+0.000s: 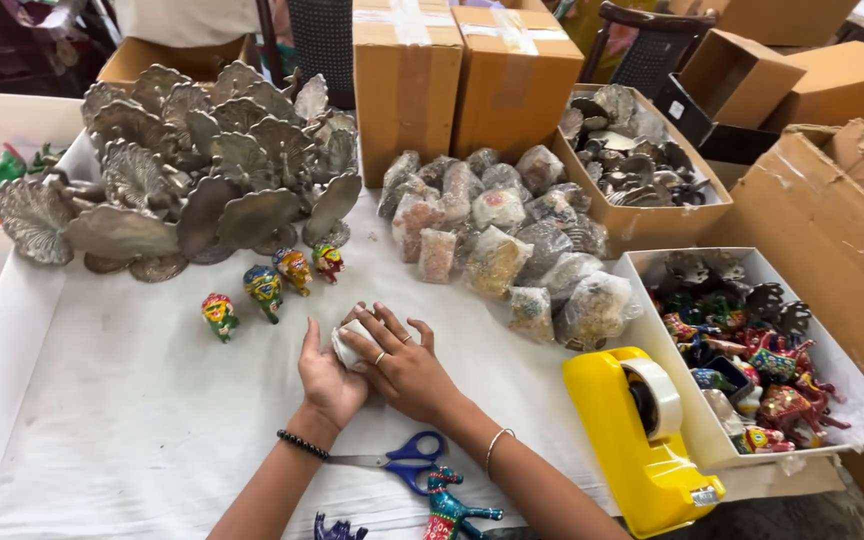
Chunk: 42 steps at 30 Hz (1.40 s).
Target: Cleaning small decorative elephant figurines with a white cloth.
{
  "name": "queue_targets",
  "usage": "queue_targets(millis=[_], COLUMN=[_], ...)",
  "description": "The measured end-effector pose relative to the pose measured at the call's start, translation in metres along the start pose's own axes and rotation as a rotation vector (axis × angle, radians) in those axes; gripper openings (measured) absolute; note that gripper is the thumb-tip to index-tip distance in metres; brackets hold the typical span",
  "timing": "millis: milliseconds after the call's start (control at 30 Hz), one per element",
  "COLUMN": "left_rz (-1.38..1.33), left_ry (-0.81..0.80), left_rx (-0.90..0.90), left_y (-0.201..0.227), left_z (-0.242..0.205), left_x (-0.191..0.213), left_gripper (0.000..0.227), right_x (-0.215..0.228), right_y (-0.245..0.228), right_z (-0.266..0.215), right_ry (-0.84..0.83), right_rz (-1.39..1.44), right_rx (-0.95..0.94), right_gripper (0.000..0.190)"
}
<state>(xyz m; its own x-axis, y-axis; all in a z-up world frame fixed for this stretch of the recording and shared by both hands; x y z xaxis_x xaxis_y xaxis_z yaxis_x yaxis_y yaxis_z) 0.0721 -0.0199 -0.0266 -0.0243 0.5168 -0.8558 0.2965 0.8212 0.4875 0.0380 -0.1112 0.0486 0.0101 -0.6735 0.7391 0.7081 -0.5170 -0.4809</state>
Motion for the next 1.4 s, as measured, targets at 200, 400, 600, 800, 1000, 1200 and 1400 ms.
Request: queue_targets(millis=[200,400,600,800,1000,1200,1400], left_rz=[0.078,0.106,0.151,0.208,0.266,0.091,0.300], left_ry=[-0.091,-0.174,-0.161,-0.129,-0.077,-0.206,-0.077], left_rx=[0.025,0.049,0.103,0.114,0.116,0.117,0.134], left_y=[-0.008,-0.006,-0.015,-0.012,-0.005,-0.007,-0.009], left_z=[0.005,-0.004,-0.001,-0.008,-0.011,-0.014,-0.010], left_x=[0.002,-0.021,-0.011,-0.020,-0.016,-0.028,-0.017], left_gripper=[0.071,0.072,0.074,0.077,0.082,0.091,0.088], right_x=[-0.011,0.016,0.001,0.010,0.009,0.022,0.013], right_y=[0.050,0.010,0.006,0.017,-0.007,-0.003,-0.015], right_z=[-0.008,0.004,0.001,0.000,-0.002,-0.002,-0.003], right_ry=[0.127,0.048,-0.015,0.046,0.083,0.176,0.120], right_rz=[0.471,0.206,0.094,0.072,-0.069,-0.128,-0.122], right_rx=[-0.126,-0.062,-0.047,-0.127,-0.038,-0.051,0.017], right_gripper=[0.044,0.052,0.059,0.057,0.054,0.051,0.053])
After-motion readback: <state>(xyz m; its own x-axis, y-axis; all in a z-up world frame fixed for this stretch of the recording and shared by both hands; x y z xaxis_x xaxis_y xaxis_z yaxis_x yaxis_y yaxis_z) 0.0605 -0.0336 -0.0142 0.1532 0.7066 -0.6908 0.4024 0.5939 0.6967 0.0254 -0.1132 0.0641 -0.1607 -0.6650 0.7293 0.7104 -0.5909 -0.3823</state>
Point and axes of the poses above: each hand's wrist, its own z-axis towards the middle knuckle, its own x-axis out of the back of the hand, y = z × x, the point moved 8 cm from there along z, towards the middle knuckle, and after that the axes turned 12 degrees about z, right-handed, at the moved point
